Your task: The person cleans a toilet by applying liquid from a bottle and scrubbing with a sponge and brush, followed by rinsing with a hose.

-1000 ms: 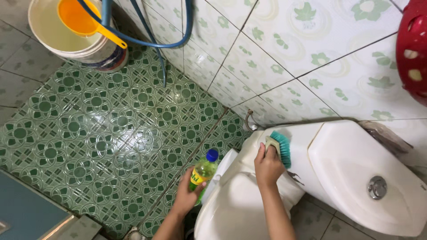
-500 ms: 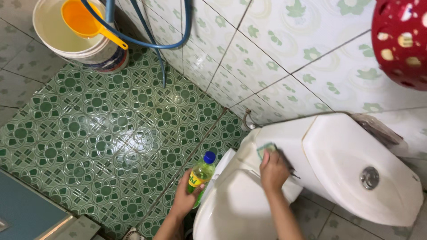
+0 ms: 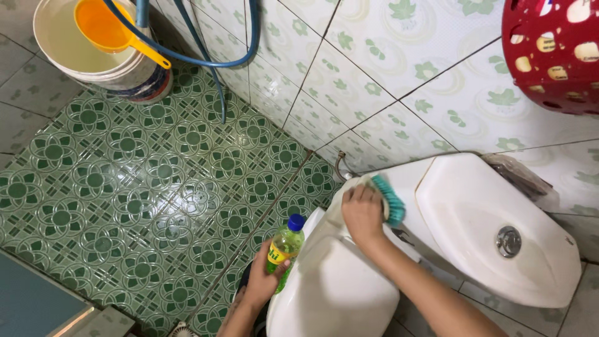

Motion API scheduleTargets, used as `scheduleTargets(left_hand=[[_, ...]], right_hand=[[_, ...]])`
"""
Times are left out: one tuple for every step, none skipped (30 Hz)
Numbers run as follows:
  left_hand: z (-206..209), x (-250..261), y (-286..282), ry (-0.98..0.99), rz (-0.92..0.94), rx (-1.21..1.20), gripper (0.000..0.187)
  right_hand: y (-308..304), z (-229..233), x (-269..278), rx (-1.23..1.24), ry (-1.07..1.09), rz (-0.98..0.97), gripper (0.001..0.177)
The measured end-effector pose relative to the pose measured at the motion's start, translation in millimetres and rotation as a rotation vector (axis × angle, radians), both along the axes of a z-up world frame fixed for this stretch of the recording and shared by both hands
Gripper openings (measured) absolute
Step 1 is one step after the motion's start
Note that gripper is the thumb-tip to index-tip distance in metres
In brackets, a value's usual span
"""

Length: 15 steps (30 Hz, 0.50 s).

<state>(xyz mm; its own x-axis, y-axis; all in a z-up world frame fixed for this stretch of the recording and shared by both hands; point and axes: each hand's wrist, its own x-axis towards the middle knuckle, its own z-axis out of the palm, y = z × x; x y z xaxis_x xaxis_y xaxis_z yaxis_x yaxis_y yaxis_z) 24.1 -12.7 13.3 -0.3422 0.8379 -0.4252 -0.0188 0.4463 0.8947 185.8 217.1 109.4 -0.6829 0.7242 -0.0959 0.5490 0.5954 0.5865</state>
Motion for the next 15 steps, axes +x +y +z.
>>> scheduleTargets(left_hand=[[0,-1,0,-0.031,0.004,0.017,0.061],[-1,-5,0,-0.06,0.006,0.034,0.062],[-2,-7,0,-0.09,0.008,0.052,0.063],[-3,-8,-2,-0.097,0.022,0.063,0.062],[-4,-10,-3,-0.104,0.037,0.075,0.062],[-6,-10,-3,-0.111,0.052,0.089,0.061],[-7,-10,-5,-0.083,0.058,0.078,0.062],[-9,-10,-6,-0.055,0.064,0.068,0.063],[-11,-10,-8,-0.026,0.07,0.058,0.064],[-13,-11,-8,-0.039,0.071,0.043,0.063],[-17,-12,-9,-0.052,0.072,0.029,0.062],[-19,-11,-12,-0.068,0.074,0.009,0.062],[-23,-9,-13,-0.052,0.075,0.0,0.063],[-27,-8,-14,-0.035,0.077,-0.011,0.064],[-30,-6,-15,-0.018,0.08,-0.023,0.066]], right_hand=[[-3,-13,6,-0.006,0.0,0.035,0.024],[-5,-25,13,-0.011,0.002,0.068,0.028],[-6,-34,21,-0.015,0.004,0.1,0.033],[-6,-41,28,-0.003,0.012,0.142,0.034],[-7,-45,34,0.008,0.021,0.184,0.035],[-6,-46,40,0.023,0.029,0.226,0.036],[-3,-43,45,-0.058,0.002,0.253,0.033],[1,-38,49,-0.137,-0.025,0.278,0.029],[3,-31,48,-0.216,-0.051,0.303,0.026],[6,-25,42,-0.173,-0.044,0.258,0.025],[10,-18,36,-0.129,-0.036,0.214,0.025],[14,-11,31,-0.092,-0.03,0.17,0.024],[24,-6,25,-0.038,0.028,0.058,0.023],[39,-5,17,0.012,0.087,-0.053,0.022],[56,-4,13,0.009,0.13,-0.109,0.018]])
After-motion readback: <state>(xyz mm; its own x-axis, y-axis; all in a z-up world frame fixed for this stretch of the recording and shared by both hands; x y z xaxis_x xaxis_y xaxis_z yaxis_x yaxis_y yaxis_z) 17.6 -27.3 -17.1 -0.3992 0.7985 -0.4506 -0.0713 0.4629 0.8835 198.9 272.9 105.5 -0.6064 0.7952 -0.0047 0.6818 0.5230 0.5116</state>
